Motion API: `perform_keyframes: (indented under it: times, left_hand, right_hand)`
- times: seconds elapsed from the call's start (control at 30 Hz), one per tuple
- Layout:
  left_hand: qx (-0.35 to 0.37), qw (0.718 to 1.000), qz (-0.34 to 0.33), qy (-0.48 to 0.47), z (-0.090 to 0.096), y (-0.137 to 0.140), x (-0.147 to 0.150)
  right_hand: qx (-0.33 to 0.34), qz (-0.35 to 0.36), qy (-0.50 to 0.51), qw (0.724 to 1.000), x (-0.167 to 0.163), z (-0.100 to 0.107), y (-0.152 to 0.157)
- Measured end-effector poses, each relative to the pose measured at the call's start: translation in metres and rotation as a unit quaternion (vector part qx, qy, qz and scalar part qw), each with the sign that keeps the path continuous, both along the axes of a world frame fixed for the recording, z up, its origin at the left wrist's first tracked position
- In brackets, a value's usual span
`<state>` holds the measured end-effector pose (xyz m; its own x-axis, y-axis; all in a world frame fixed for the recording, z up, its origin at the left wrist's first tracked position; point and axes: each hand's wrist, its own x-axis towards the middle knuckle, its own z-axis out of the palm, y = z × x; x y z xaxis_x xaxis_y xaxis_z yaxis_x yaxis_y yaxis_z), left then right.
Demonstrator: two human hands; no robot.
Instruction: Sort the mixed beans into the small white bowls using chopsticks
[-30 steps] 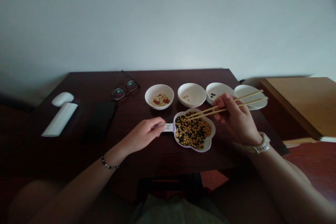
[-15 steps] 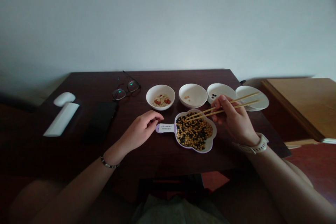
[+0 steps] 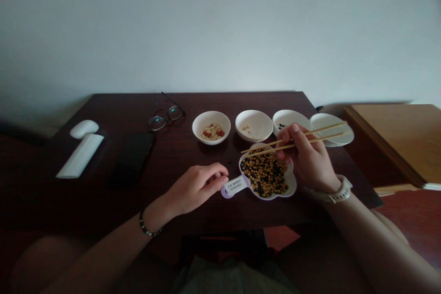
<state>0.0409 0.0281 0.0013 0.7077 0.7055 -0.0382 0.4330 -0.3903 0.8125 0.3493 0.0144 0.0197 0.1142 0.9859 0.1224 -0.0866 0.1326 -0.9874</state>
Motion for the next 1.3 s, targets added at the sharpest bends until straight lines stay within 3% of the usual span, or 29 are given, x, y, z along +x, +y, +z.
perform_keyframes:
  times: [0.1,0.3,0.6,1.3]
  left_hand:
    - [-0.03,0.999,-0.035,0.013,0.0,-0.002,0.002]
    - [0.008,0.996,-0.079,0.039,-0.001,-0.002,0.003]
    - [0.005,0.995,-0.089,0.038,-0.001,-0.001,0.0]
    - [0.002,0.995,-0.087,0.042,0.001,-0.001,-0.001]
  right_hand:
    - [-0.013,0.065,-0.07,0.995,-0.01,0.007,0.003]
    - [-0.016,0.132,-0.154,0.979,-0.032,0.018,0.02]
    - [-0.003,0.137,-0.231,0.963,-0.043,0.014,0.027]
    - [0.003,0.121,-0.206,0.971,-0.05,0.011,0.024]
